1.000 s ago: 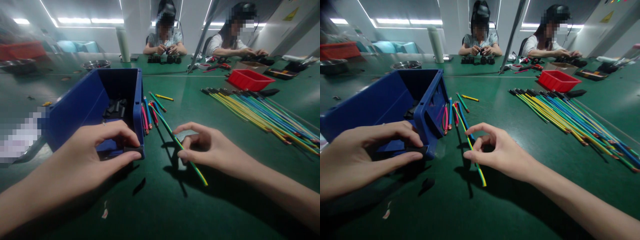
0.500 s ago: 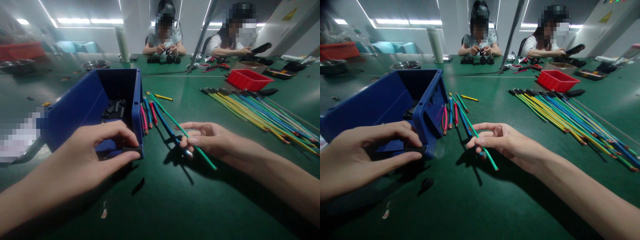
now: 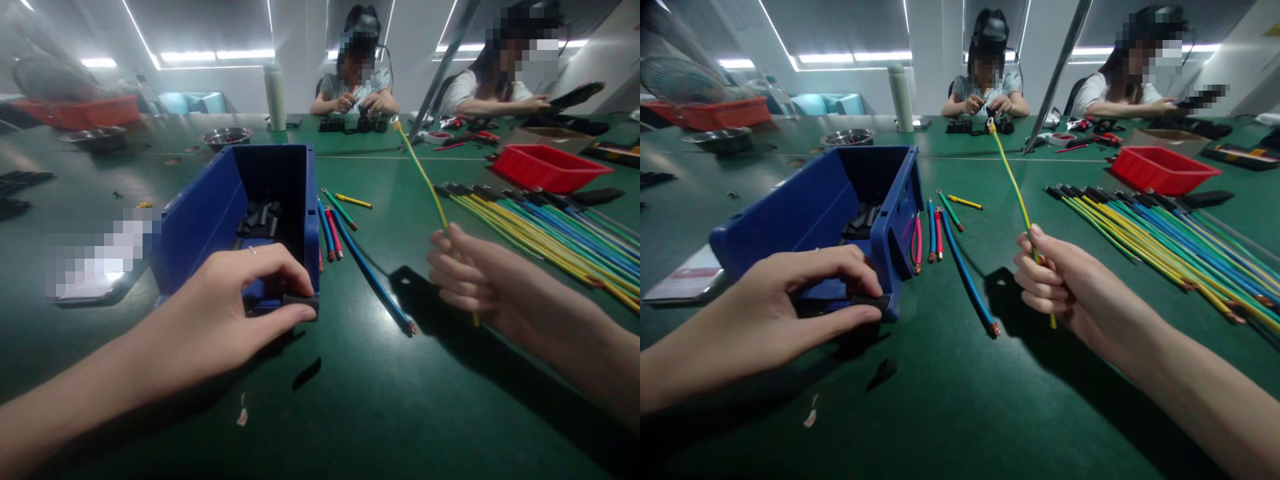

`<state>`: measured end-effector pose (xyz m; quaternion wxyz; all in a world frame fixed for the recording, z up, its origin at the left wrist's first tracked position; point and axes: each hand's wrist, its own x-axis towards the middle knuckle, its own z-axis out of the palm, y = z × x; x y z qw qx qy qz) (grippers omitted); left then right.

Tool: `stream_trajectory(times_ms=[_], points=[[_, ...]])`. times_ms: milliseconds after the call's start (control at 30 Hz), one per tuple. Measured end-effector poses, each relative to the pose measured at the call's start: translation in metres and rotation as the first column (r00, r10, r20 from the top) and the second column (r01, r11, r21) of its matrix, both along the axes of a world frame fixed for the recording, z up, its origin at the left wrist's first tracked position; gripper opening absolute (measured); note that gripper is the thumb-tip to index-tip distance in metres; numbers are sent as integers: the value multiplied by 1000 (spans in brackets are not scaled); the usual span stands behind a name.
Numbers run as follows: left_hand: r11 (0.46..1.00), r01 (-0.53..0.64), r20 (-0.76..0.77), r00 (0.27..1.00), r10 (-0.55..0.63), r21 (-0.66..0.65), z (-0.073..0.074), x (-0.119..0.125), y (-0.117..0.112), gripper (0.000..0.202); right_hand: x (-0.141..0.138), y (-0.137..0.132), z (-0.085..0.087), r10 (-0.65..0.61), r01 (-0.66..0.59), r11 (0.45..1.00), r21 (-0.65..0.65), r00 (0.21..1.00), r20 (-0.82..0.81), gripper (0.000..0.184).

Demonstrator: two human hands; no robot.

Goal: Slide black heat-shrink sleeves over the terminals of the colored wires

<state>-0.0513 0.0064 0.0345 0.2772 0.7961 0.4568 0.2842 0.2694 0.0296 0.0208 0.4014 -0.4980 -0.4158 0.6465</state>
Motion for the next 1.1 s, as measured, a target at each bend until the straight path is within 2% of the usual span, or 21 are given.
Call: stream_trajectory(times_ms=[100, 233, 367, 533, 667, 767, 900, 1100], points=[[1000, 7, 1, 1000, -7, 0, 0, 0, 0, 14, -1, 0, 0, -21, 18, 996, 90, 999, 33, 59], [1000, 13, 3, 1000, -13, 12, 1, 1, 0, 13, -3, -1, -3, -158, 160, 956, 246, 987, -30, 49], [1000, 11, -12, 1000, -10, 21, 0, 4, 1, 14, 1, -2, -4, -232, 246, 948, 200, 969, -90, 48], [999, 7, -20, 1000, -6, 51, 0, 6, 3, 11, 7, -1, -8, -167, 181, 972, 148, 981, -99, 46], [998, 8, -20, 1000, -7, 60, 1, 7, 2, 10, 8, -2, -11, -112, 120, 969, 214, 992, -53, 53], [998, 8, -18, 1000, -7, 62, 1, 8, 2, 11, 8, -3, -11, -111, 103, 943, 315, 994, 10, 51], [998, 8, -20, 1000, -6, 60, 0, 8, 2, 10, 7, -6, -10, -160, 82, 896, 436, 976, 146, 40], [998, 4, -35, 999, -2, 58, -1, 8, 4, 14, 11, -10, -11, -181, -16, 840, 543, 934, 307, 38]])
